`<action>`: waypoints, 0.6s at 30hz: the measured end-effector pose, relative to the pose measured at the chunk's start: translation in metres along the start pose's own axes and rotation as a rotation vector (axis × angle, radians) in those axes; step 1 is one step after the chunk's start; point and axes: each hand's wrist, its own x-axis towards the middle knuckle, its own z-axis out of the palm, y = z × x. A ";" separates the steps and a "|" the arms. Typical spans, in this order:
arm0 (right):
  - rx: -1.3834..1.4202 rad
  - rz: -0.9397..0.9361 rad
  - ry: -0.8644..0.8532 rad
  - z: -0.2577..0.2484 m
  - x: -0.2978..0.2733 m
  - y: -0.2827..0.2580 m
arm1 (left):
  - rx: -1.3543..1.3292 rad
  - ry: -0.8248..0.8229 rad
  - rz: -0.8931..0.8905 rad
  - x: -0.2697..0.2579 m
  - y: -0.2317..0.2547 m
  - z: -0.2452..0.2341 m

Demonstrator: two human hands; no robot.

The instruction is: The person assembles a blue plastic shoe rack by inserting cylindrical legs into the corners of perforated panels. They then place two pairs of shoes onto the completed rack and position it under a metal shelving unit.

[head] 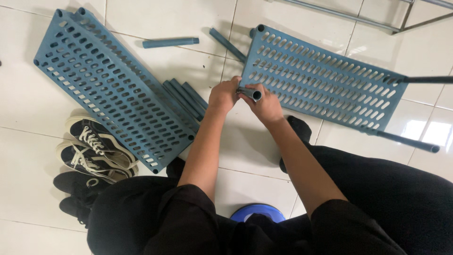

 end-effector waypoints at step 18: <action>0.184 -0.008 -0.268 -0.043 0.026 -0.018 | 0.144 -0.252 -0.014 0.016 0.000 -0.001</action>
